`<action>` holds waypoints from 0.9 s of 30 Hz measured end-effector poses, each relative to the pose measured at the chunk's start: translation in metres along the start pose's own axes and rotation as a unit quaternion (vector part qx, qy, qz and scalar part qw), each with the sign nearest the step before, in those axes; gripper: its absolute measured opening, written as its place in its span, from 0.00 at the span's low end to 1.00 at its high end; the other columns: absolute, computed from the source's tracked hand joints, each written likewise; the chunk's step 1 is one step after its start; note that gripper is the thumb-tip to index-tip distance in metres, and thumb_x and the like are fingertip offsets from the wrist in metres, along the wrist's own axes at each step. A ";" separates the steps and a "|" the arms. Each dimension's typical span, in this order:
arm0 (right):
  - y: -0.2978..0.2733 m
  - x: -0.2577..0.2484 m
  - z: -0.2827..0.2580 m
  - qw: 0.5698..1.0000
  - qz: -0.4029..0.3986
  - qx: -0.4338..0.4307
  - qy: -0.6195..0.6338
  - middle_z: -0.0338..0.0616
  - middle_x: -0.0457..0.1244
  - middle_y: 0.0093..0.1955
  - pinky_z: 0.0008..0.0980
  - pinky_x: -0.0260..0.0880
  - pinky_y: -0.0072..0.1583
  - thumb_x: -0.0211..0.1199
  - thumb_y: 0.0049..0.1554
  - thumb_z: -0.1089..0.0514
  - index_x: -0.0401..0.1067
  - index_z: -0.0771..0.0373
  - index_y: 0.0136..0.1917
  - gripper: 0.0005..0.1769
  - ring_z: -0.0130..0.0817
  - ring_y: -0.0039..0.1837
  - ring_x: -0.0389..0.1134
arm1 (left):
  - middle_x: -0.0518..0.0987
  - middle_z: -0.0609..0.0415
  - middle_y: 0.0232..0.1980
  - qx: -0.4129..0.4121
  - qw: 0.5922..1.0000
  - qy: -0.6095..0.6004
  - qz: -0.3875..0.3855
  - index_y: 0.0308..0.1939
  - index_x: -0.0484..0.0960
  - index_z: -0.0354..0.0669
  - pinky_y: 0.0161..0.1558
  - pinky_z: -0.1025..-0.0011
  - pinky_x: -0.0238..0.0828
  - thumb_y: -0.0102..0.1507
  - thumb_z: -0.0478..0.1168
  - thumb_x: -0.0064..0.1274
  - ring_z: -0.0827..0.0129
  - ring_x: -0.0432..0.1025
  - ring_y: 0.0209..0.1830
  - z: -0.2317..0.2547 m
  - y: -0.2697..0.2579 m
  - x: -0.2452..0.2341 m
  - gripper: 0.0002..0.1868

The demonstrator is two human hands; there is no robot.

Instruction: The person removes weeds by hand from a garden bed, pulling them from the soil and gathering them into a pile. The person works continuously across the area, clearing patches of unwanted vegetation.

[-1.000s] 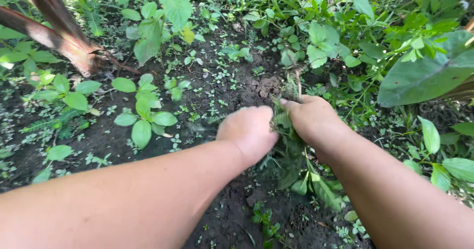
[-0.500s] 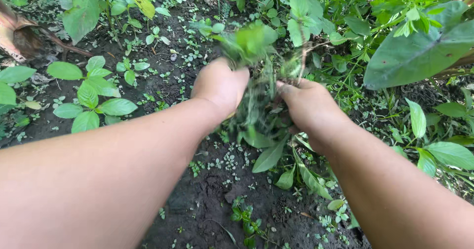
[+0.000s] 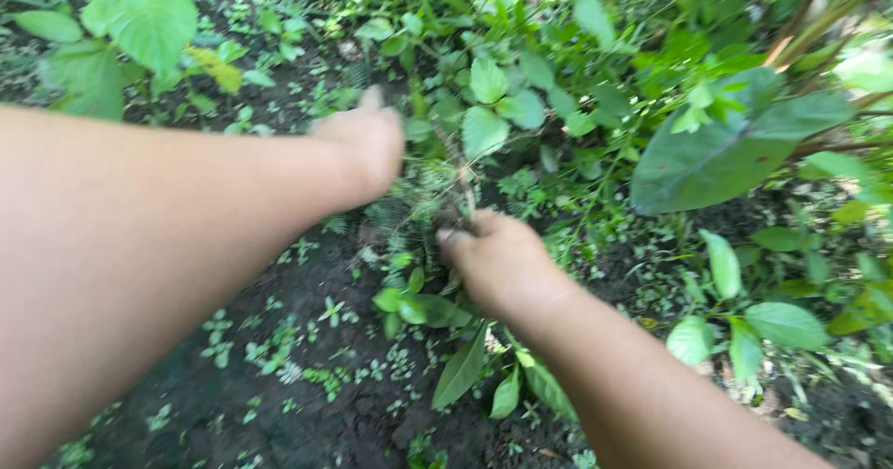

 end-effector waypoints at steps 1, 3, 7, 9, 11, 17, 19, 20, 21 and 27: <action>-0.002 0.000 -0.002 1.000 -0.009 -0.008 -0.013 0.39 0.72 0.39 0.32 0.70 0.48 0.63 0.57 0.49 0.78 0.59 0.55 0.16 0.29 0.41 0.70 | 0.64 0.42 0.72 -0.002 1.000 0.018 0.024 0.60 0.76 0.39 0.61 0.43 0.65 0.64 0.37 0.47 0.41 0.70 0.64 -0.009 0.004 0.003 0.19; -0.009 0.004 -0.003 0.999 -0.038 -0.016 -0.034 0.40 0.71 0.38 0.33 0.71 0.47 0.60 0.58 0.49 0.77 0.58 0.55 0.17 0.31 0.39 0.69 | 0.71 0.42 0.66 -0.006 0.997 0.047 0.065 0.59 0.77 0.39 0.61 0.44 0.66 0.67 0.38 0.45 0.43 0.70 0.64 -0.020 0.012 0.010 0.18; -0.024 0.005 0.005 0.992 -0.067 0.092 -0.045 0.46 0.69 0.37 0.40 0.69 0.46 0.60 0.59 0.48 0.78 0.58 0.54 0.16 0.37 0.38 0.66 | 0.77 0.42 0.62 -0.044 0.995 0.035 0.083 0.58 0.78 0.39 0.59 0.46 0.67 0.67 0.38 0.45 0.45 0.72 0.62 -0.038 0.021 0.011 0.17; -0.027 -0.001 0.001 0.989 -0.066 0.122 -0.041 0.48 0.68 0.38 0.41 0.68 0.46 0.59 0.59 0.48 0.77 0.57 0.55 0.16 0.38 0.39 0.65 | 0.79 0.40 0.59 -0.048 0.998 0.005 0.049 0.56 0.81 0.38 0.58 0.48 0.70 0.66 0.38 0.47 0.45 0.74 0.59 -0.035 0.024 0.003 0.17; -0.026 -0.006 -0.011 0.993 -0.050 0.090 -0.055 0.44 0.69 0.38 0.36 0.68 0.47 0.60 0.59 0.47 0.77 0.58 0.55 0.17 0.33 0.39 0.67 | 0.82 0.37 0.56 -0.032 0.999 -0.026 0.002 0.53 0.85 0.37 0.57 0.52 0.73 0.65 0.37 0.49 0.44 0.77 0.55 -0.025 0.016 -0.001 0.16; -0.025 -0.006 -0.009 0.995 -0.037 0.098 0.002 0.41 0.70 0.39 0.36 0.68 0.47 0.61 0.57 0.48 0.79 0.58 0.56 0.18 0.31 0.40 0.65 | 0.80 0.40 0.48 0.013 0.995 -0.075 0.072 0.47 0.80 0.41 0.49 0.49 0.73 0.62 0.47 0.54 0.43 0.77 0.48 0.002 -0.046 -0.003 0.16; -0.026 -0.001 -0.004 0.993 -0.036 0.109 -0.006 0.42 0.70 0.40 0.38 0.69 0.48 0.61 0.57 0.48 0.79 0.59 0.56 0.18 0.32 0.40 0.65 | 0.81 0.42 0.48 0.124 0.990 -0.037 0.050 0.46 0.80 0.43 0.51 0.50 0.73 0.60 0.47 0.55 0.45 0.77 0.49 0.023 -0.064 0.010 0.15; -0.026 0.000 -0.004 0.993 -0.037 0.110 -0.016 0.43 0.70 0.40 0.39 0.69 0.48 0.61 0.57 0.47 0.79 0.59 0.56 0.19 0.33 0.41 0.66 | 0.81 0.43 0.48 0.179 0.983 -0.019 0.042 0.45 0.79 0.45 0.52 0.51 0.74 0.60 0.47 0.55 0.46 0.77 0.49 0.030 -0.070 0.013 0.15; -0.027 0.002 -0.004 0.993 -0.037 0.111 -0.027 0.45 0.70 0.40 0.39 0.69 0.49 0.61 0.58 0.47 0.79 0.58 0.56 0.19 0.34 0.41 0.66 | 0.79 0.43 0.51 0.164 0.985 -0.013 0.050 0.47 0.78 0.44 0.51 0.50 0.74 0.60 0.46 0.54 0.46 0.77 0.49 0.025 -0.070 0.012 0.15; -0.030 0.013 -0.011 0.995 -0.050 0.071 -0.042 0.43 0.73 0.44 0.35 0.71 0.54 0.61 0.57 0.48 0.79 0.57 0.56 0.18 0.35 0.46 0.72 | 0.75 0.42 0.60 0.022 0.993 0.059 0.095 0.55 0.74 0.40 0.54 0.47 0.70 0.64 0.37 0.47 0.47 0.73 0.57 -0.021 -0.046 -0.002 0.15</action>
Point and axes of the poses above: each hand's wrist, its own y-axis towards the middle knuckle, its own x-axis out of the palm, z = x × y, the point moved 9 cm from there along y, towards the middle knuckle
